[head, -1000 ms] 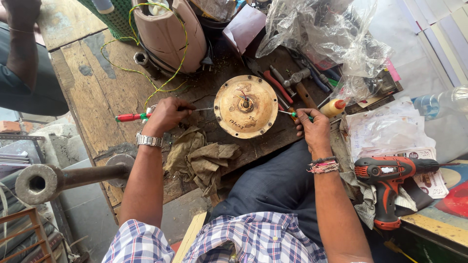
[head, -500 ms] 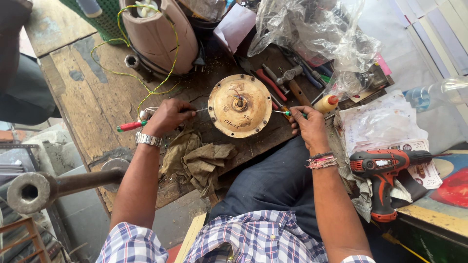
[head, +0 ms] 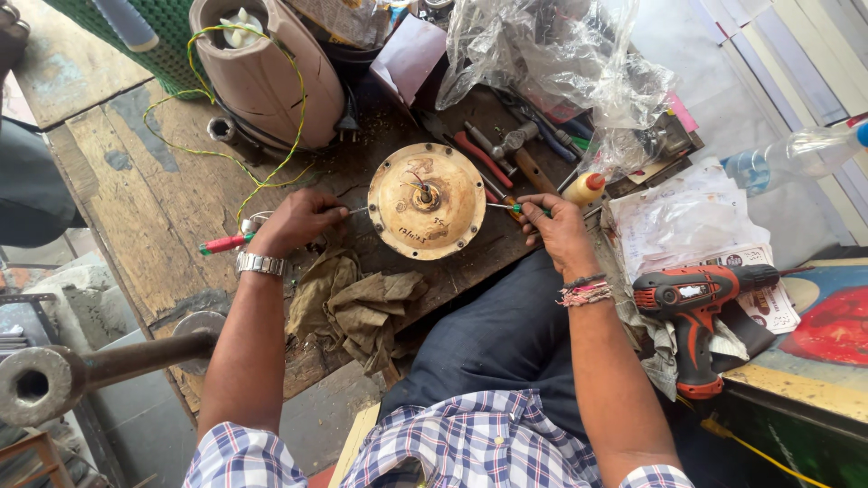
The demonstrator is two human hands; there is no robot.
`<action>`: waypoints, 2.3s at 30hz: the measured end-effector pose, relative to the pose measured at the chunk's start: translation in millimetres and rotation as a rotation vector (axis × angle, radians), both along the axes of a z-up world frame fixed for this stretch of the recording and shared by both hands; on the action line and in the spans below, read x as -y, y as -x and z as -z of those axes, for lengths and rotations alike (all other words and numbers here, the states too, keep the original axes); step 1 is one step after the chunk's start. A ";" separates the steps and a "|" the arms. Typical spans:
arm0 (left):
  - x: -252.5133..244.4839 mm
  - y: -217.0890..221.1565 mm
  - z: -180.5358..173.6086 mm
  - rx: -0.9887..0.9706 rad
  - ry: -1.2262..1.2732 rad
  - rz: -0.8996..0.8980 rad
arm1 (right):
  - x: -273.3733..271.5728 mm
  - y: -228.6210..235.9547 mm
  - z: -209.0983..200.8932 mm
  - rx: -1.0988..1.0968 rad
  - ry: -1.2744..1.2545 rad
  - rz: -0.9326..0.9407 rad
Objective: The person uses a screwdriver to loosen and remove screws from a small cylindrical electrical component mounted on a circular wooden base. They then lift the component off, set it aside, and use a hammer to tap the wooden base before flipping it over to reveal the internal copper windings.
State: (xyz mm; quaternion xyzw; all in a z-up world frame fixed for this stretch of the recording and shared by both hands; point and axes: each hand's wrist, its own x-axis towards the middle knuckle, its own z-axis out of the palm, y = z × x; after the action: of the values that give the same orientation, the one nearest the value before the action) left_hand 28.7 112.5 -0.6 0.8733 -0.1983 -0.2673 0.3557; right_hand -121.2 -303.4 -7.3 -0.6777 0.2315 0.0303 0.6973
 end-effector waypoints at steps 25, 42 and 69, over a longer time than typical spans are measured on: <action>38.7 16.3 -44.1 0.401 -0.468 0.140 | -25.1 -12.6 -39.4 0.167 1.165 -0.425; 15.5 5.1 -16.7 -0.012 -0.084 0.004 | -27.7 41.6 -47.6 -0.086 0.989 -0.227; 19.2 -20.8 -40.9 -0.046 -0.208 0.104 | -33.1 4.7 -12.5 0.147 1.402 -0.329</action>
State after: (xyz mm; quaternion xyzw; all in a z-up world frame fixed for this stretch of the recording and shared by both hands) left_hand 49.5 93.4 40.3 0.8878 -0.2063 -0.3244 0.2530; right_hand -125.9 -270.2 5.1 -0.9919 0.0439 -0.0663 0.0987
